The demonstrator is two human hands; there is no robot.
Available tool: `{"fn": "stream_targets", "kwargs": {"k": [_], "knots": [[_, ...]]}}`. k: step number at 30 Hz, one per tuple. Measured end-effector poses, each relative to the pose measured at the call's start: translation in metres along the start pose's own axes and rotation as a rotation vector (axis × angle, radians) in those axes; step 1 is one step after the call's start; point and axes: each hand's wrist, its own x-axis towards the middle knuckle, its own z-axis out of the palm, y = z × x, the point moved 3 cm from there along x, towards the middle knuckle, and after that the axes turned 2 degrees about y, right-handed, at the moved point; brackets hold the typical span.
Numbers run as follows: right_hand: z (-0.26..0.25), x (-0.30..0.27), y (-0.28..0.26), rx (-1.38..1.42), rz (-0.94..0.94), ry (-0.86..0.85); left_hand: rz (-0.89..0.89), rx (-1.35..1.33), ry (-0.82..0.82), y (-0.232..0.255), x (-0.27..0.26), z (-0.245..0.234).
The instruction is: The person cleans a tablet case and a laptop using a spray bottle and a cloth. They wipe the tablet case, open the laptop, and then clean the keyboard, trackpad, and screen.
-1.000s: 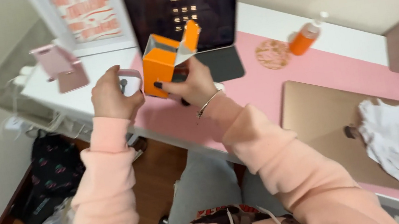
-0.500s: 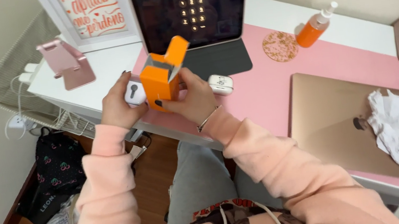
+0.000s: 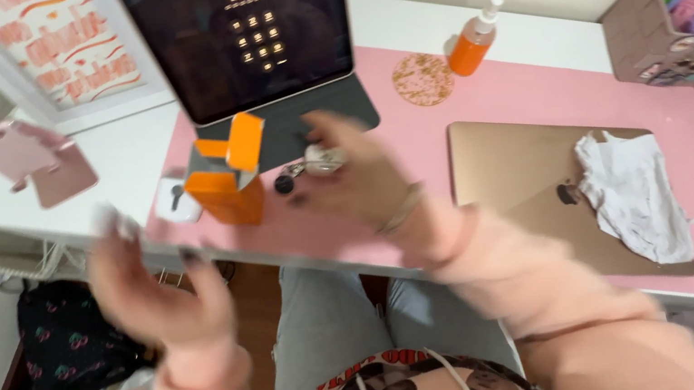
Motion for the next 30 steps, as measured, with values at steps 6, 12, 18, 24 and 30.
{"fn": "stream_targets", "kwargs": {"k": [6,12,18,24,30], "knots": [[-0.175,0.025,0.085,-0.137,0.277,0.335,0.232,-0.197,-0.381,0.070,-0.006,0.111],[-0.198,0.017,0.214,-0.077,0.619,0.333,0.115,0.170,-0.675,-0.012,-0.057,0.354],[-0.180,0.035,0.215,-0.154,0.784,0.215,-0.219,0.446,-1.321,-0.007,-0.046,0.405],[-0.184,0.033,0.184,-0.054,0.658,0.257,-0.055,0.529,-1.402,-0.010,-0.068,0.391],[-0.187,0.004,0.123,-0.089,0.653,0.220,0.026,0.415,-1.168,-0.010,-0.095,0.341]]}}
